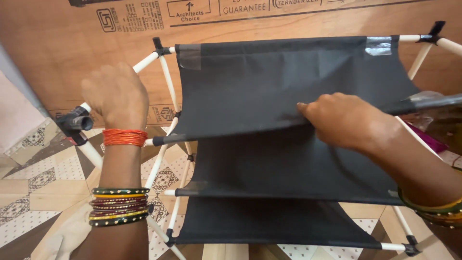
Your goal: The person disassembles a three-tier black fabric shoe rack by hand. They remove the fabric shelves from the white PVC frame, then detach the frame sections at the joints and lay the pieces on the floor.
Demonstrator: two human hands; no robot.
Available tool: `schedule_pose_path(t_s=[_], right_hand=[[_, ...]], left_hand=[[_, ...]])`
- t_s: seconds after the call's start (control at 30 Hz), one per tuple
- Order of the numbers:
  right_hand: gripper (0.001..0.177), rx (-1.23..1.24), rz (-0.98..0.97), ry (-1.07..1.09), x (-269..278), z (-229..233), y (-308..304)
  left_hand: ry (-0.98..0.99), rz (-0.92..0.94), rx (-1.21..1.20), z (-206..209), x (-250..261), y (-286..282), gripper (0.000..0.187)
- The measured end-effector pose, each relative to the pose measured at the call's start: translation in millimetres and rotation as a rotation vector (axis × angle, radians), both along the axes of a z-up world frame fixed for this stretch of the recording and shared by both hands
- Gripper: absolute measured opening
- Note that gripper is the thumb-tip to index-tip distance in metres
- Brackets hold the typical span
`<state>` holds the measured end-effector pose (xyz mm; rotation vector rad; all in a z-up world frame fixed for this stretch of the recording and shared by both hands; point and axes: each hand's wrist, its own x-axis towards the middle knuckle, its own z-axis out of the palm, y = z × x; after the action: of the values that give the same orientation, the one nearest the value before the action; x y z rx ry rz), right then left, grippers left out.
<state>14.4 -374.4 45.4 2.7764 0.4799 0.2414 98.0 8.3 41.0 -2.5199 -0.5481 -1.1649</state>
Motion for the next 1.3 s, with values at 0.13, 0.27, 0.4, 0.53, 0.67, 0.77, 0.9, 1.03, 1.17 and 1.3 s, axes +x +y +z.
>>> schedule_pose_path(t_s=[0.13, 0.27, 0.4, 0.53, 0.67, 0.77, 0.9, 1.03, 1.17, 1.3], right_hand=[[0.049, -0.106, -0.024, 0.144, 16, -33, -6], [0.052, -0.058, -0.029, 0.232, 33, -63, -5], [0.046, -0.058, -0.032, 0.227, 47, -82, 2], [0.041, -0.158, 0.009, 0.281, 46, -92, 10], [0.034, -0.135, 0.093, 0.388, 46, -85, 21], [0.035, -0.073, 0.159, 0.361, 52, -64, 34], [0.023, 0.242, 0.305, 0.149, 76, -26, 60], [0.023, 0.542, 0.695, -0.363, 122, -7, 103], [0.034, 0.522, 0.787, -0.588, 179, 2, 154], [0.029, 0.518, 0.682, -0.467, 221, 5, 197]], left_hand=[[-0.146, -0.056, 0.079, -2, 6, -7, 0.015], [-0.233, -0.171, 0.103, 5, 10, -21, 0.014], [-0.303, -0.335, 0.14, 6, 5, -33, 0.009], [-0.334, -0.886, -0.133, -20, 7, -48, 0.011], [-0.119, -0.881, -0.811, -53, 43, -53, 0.029], [-0.304, -0.784, -0.948, -76, 85, -43, 0.045], [-0.564, -0.991, -1.084, -93, 143, -29, 0.053], [-0.68, -1.305, -1.159, -88, 184, -17, 0.044], [-0.622, -1.433, -1.321, -82, 195, -17, 0.028], [-0.597, -1.354, -1.556, -75, 198, -24, 0.025]])
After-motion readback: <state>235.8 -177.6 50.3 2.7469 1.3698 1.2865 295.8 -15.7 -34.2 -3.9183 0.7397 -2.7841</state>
